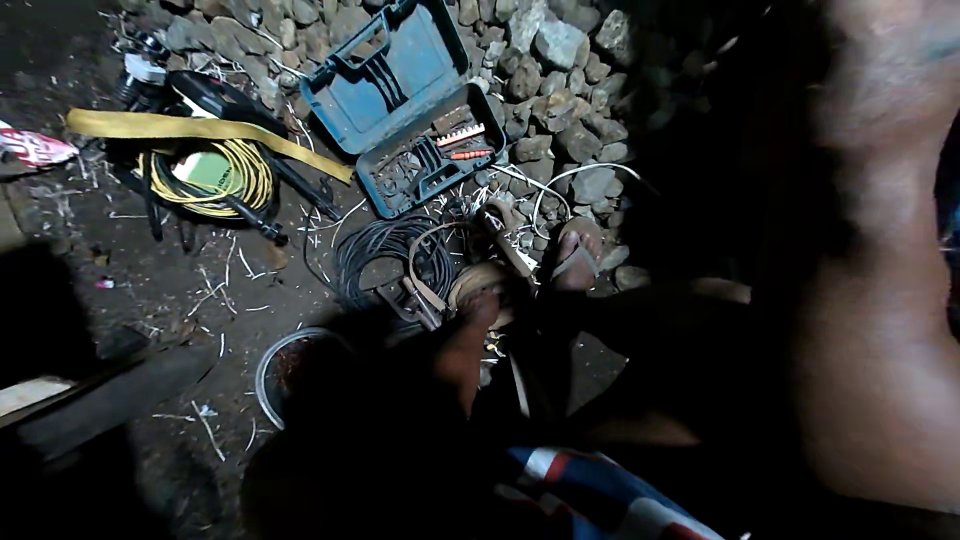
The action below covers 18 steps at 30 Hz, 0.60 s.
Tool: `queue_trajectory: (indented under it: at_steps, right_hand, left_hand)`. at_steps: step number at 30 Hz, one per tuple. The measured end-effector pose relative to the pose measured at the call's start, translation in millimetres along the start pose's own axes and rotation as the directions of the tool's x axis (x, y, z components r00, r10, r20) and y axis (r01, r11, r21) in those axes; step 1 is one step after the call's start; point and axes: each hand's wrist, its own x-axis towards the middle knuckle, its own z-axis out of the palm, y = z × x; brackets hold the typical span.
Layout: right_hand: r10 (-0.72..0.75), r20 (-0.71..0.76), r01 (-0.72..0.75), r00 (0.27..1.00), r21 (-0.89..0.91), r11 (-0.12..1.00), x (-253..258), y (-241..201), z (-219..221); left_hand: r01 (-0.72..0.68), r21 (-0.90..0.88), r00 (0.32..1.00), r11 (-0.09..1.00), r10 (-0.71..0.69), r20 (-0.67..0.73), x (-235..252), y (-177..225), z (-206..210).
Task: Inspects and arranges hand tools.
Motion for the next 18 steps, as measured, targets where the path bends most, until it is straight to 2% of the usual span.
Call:
queue_trajectory:
  at_steps: [2, 6, 8, 10, 11, 12, 13, 14, 15, 18]
  right_hand:
    - [-0.011, 0.023, 0.012, 1.0, -0.03, 0.999, 1, 6, 0]
    - [-0.013, 0.063, 0.015, 0.998, -0.037, 0.999, 4, 16, 0]
    - [-0.019, 0.064, 0.02, 0.998, -0.025, 0.999, 5, 13, 4]
    - [-0.036, 0.067, 0.038, 0.997, -0.021, 0.999, 5, 12, 6]
    - [-0.044, 0.079, 0.047, 0.996, -0.028, 0.999, 5, 12, 6]
    - [-0.049, 0.09, 0.053, 0.995, -0.036, 0.998, 5, 13, 6]
    - [-0.054, 0.096, 0.059, 0.994, -0.041, 0.997, 5, 14, 6]
    - [-0.055, 0.096, 0.06, 0.994, -0.041, 0.997, 5, 15, 6]
    - [-0.057, 0.092, 0.06, 0.994, -0.037, 0.997, 5, 15, 6]
    - [-0.057, 0.084, 0.059, 0.995, -0.023, 0.998, 5, 14, 6]
  left_hand:
    - [0.105, -0.036, 0.99, 0.994, -0.101, 0.098, 2, 11, -8]
    - [0.016, -0.055, 0.999, 0.998, -0.014, 0.04, 42, -22, 22]
    - [0.017, -0.083, 0.998, 0.996, -0.012, 0.062, 23, -17, 5]
    - [0.007, -0.068, 1.0, 0.998, -0.007, 0.002, -6, -2, -6]
    - [0.039, -0.053, 0.996, 0.998, -0.035, 0.079, -19, 9, -17]
    - [0.04, -0.037, 0.996, 0.998, -0.037, 0.078, -19, 11, -14]
    - [-0.016, -0.028, 0.998, 0.999, 0.014, -0.064, -6, -1, 9]
    - [-0.093, -0.02, 0.96, 0.996, 0.084, -0.269, 19, -20, 44]
    - [-0.125, -0.026, 0.939, 0.992, 0.11, -0.326, 36, -32, 63]
    - [-0.138, 0.024, 0.954, 0.99, 0.14, -0.266, 40, -42, 81]
